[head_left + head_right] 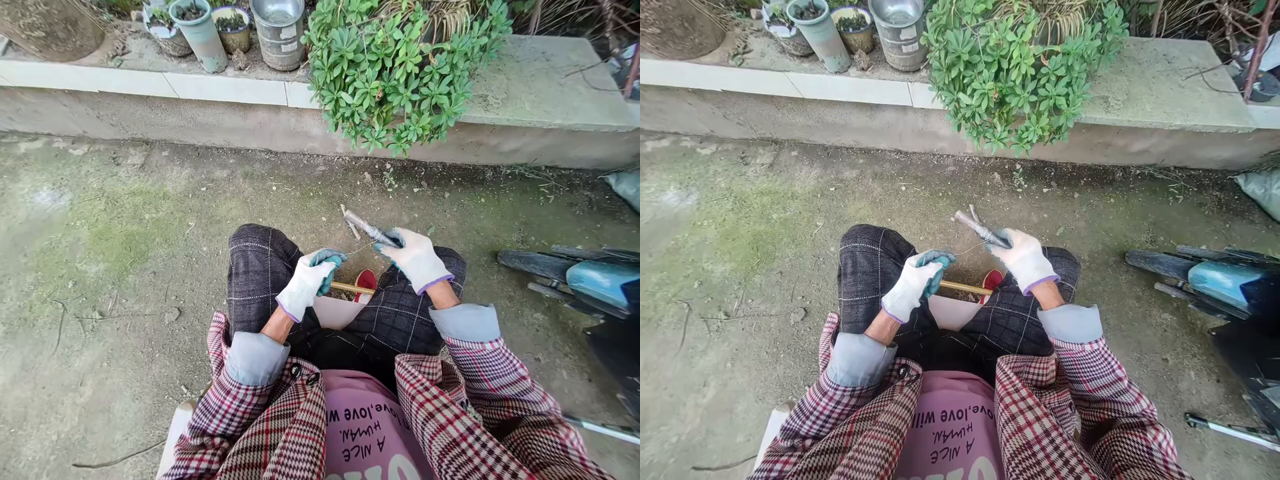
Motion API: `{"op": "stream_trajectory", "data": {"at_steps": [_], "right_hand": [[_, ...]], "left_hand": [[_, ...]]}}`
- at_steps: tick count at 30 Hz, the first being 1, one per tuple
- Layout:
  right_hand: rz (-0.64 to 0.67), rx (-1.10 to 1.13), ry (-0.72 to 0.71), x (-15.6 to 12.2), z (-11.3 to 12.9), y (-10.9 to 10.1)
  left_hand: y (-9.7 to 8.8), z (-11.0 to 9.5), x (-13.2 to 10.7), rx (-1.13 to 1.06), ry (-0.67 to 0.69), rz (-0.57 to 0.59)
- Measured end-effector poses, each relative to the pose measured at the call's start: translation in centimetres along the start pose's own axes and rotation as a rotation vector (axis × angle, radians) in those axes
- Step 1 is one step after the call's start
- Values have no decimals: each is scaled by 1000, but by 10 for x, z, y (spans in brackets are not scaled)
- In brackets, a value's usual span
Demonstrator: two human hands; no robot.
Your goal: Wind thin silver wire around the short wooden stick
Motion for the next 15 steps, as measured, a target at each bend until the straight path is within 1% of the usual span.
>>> {"op": "stream_trajectory", "data": {"at_steps": [2, 3, 4, 5, 7, 9, 11, 13, 15], "right_hand": [[-41, -202, -27, -2, 1, -6], [-57, -230, -34, -3, 2, -9], [-73, -195, -34, -4, 4, -12], [-82, -97, -27, -6, 5, -14], [-51, 229, 29, -10, 7, -14], [39, 586, 120, -14, 11, -10], [118, 851, 171, -19, 19, -9], [185, 1000, 156, -22, 30, -13], [308, 1032, 98, -23, 41, -18]], "left_hand": [[1, -1, -3, -4, -1, -5], [2, -1, -3, -4, 3, -6], [1, -2, -4, -5, 5, -5], [1, -1, -3, -5, 6, -2], [-1, 1, -2, -3, -5, 11], [-3, 6, 0, 21, -35, 35], [-2, 11, 6, 65, -65, 68], [1, 14, 17, 120, -72, 108], [7, 11, 34, 173, -51, 140]]}}
Point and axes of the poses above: each hand's wrist, its own x-axis towards the middle knuckle, its own y-axis out of the palm, z = x × y, the point moved 5 cm from there along x, towards the middle knuckle, and after that the axes turned 9 degrees about -x, right-handed, at the moved point
